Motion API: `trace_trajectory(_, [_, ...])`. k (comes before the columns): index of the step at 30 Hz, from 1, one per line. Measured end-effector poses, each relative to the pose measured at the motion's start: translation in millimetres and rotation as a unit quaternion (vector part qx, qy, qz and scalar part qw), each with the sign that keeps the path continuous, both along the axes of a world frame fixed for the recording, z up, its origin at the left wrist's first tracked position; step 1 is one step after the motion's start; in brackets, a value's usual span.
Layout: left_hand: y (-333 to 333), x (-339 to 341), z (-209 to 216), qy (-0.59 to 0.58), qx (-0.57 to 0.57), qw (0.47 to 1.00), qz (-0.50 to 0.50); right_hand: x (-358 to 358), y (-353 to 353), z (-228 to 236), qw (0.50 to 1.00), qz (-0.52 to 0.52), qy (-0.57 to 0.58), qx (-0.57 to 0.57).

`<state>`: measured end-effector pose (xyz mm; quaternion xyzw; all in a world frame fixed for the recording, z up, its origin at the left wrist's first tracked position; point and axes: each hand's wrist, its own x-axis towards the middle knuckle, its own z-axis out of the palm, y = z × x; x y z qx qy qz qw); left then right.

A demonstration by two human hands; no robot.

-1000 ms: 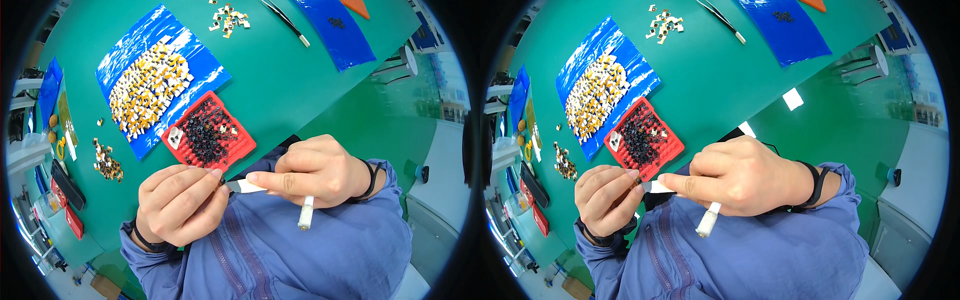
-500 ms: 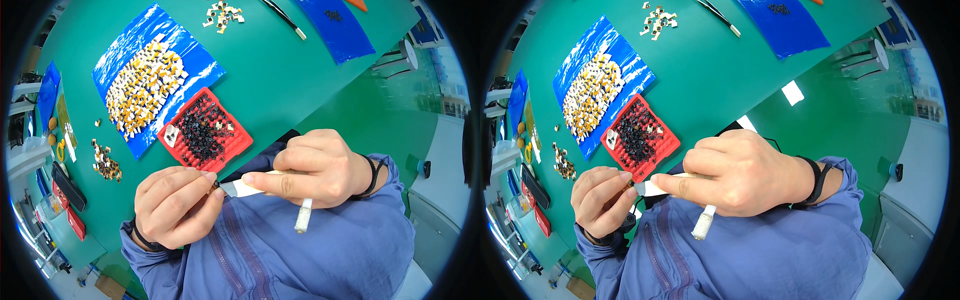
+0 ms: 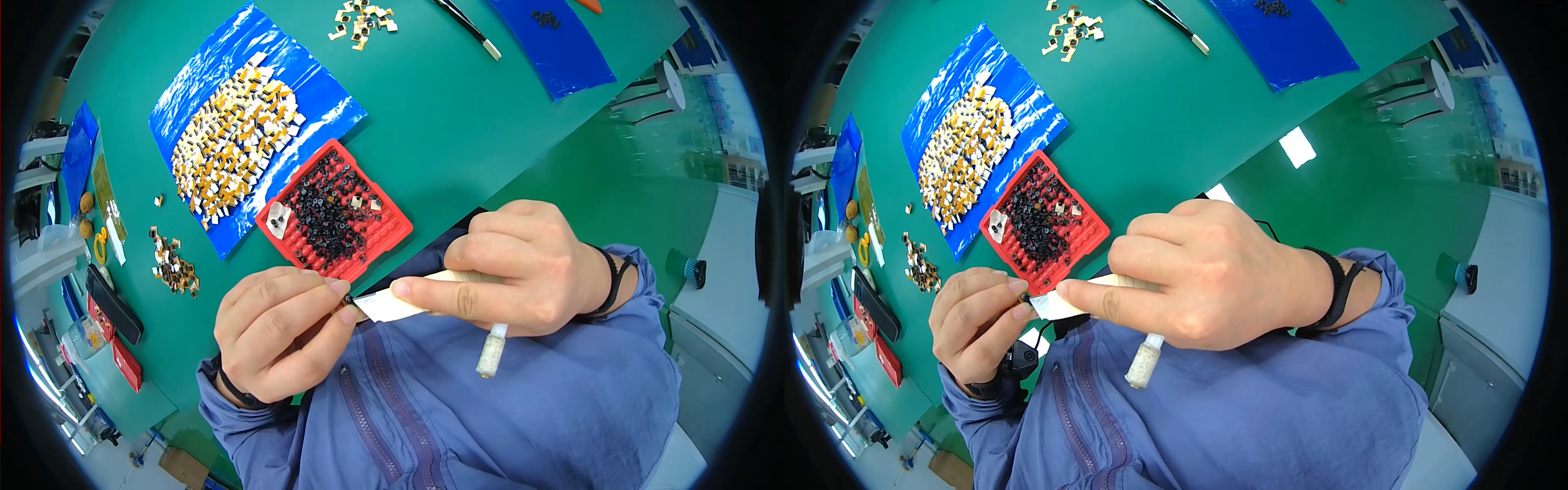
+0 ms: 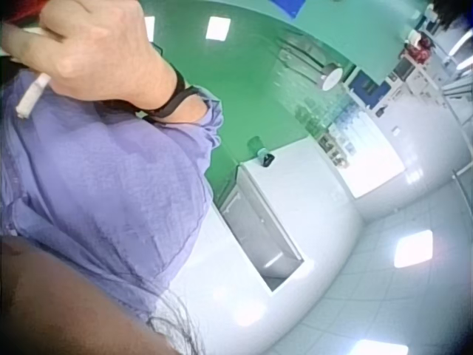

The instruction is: The person cleans small electronic components by hand using a white stick-like tool. They pick up individual components from a red tray, rub them with the tool, and place them back down. The process is repeated for multiple items in a repetitive manner.

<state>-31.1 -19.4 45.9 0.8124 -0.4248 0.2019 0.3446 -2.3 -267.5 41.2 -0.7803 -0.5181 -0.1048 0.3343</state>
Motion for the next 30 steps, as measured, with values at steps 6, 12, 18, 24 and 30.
trace_trajectory(6, [2, -1, -2, 0.021, -0.014, 1.000, -0.006, 1, 1, -2, 1.000, -0.002, -0.018, 0.004])
trace_trajectory(12, [3, -1, -3, 0.037, -0.022, 0.999, 0.000, 4, 1, -3, 1.000, 0.002, -0.028, 0.003])
trace_trajectory(18, [5, -1, -5, 0.052, -0.033, 0.998, -0.005, 8, 1, -4, 0.999, 0.009, -0.037, 0.012])
trace_trajectory(24, [5, 0, -8, 0.089, -0.071, 0.993, -0.024, 11, 1, -4, 0.999, 0.014, -0.045, 0.015])
trace_trajectory(30, [5, 1, -10, 0.128, -0.110, 0.985, -0.039, 13, 2, -3, 0.998, 0.014, -0.052, 0.016])
